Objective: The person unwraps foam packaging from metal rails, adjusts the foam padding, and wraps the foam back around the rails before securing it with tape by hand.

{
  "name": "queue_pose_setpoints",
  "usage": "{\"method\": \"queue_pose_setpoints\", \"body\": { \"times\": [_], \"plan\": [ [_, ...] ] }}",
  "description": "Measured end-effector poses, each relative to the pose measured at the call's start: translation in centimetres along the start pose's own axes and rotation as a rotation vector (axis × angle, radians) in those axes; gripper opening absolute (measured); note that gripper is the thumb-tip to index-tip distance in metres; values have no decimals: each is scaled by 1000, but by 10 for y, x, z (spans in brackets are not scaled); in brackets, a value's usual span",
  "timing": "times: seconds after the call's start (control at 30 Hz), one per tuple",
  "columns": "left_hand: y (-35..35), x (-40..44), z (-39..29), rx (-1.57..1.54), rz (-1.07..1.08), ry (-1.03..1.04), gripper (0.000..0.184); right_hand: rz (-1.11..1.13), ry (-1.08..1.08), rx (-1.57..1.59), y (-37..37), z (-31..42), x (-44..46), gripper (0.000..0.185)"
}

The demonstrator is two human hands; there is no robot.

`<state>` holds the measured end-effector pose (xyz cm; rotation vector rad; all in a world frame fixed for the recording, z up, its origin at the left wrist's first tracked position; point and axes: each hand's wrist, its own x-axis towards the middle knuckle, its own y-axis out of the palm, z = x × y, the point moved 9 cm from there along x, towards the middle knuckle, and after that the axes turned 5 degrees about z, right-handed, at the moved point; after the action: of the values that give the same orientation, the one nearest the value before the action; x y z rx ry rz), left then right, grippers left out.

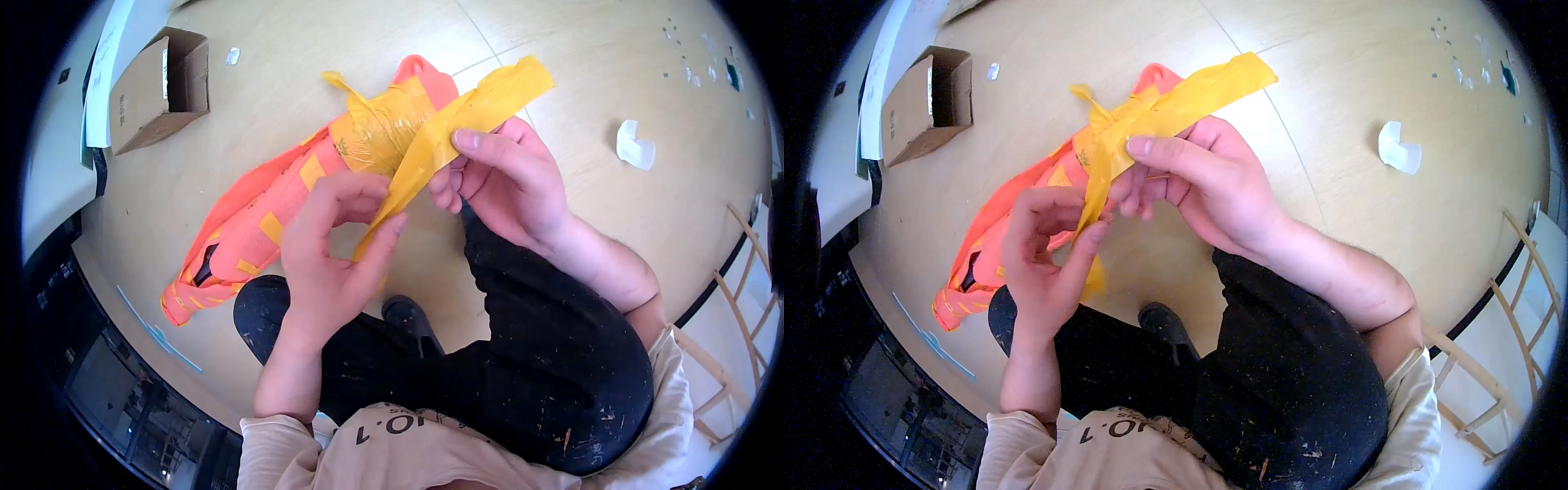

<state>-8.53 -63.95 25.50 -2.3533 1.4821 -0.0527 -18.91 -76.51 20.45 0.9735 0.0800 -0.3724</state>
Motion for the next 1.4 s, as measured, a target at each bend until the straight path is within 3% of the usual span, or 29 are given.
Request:
{"method": "queue_pose_setpoints", "body": {
  "times": [0.23, 0.43, 0.57, 0.77, 0.83, 0.9, 0.97, 1.17, 1.27, 1.33, 1.4],
  "plan": [
    [-4, -1, 0, -152, 30, -8, 30, -24, 14, 55, -5, -3, 2, 27],
    [-6, -1, -6, -51, 21, 2, 27, -2, 48, 81, -6, -4, 3, 33],
    [-4, -1, -1, -140, 39, -72, 27, 36, 81, 116, -7, -7, 4, 36],
    [-1, -3, 5, -245, 44, -151, 26, 134, 125, 432, 11, -7, 3, 32],
    [-3, -2, 6, -252, -2, -172, 25, 134, 163, -207, 5, -18, -1, 27],
    [-1, -1, 2, -220, -26, -158, 25, 119, 9, -284, 15, -13, -2, 25],
    [1, -1, -1, -188, -49, -146, 25, 47, 57, -630, 13, -8, -2, 23],
    [6, -3, 9, -224, -19, -161, 28, -36, -30, -508, 10, -4, 0, 20],
    [2, 3, 4, -201, -62, -38, 30, -75, -21, -527, 1, -9, -3, 19],
    [-1, 6, -25, 217, -120, 229, 25, -87, -9, -607, -1, -9, -3, 18],
    [1, 10, -41, 387, -106, 316, 22, -71, 50, -645, 2, -7, -2, 18]
  ]
}}
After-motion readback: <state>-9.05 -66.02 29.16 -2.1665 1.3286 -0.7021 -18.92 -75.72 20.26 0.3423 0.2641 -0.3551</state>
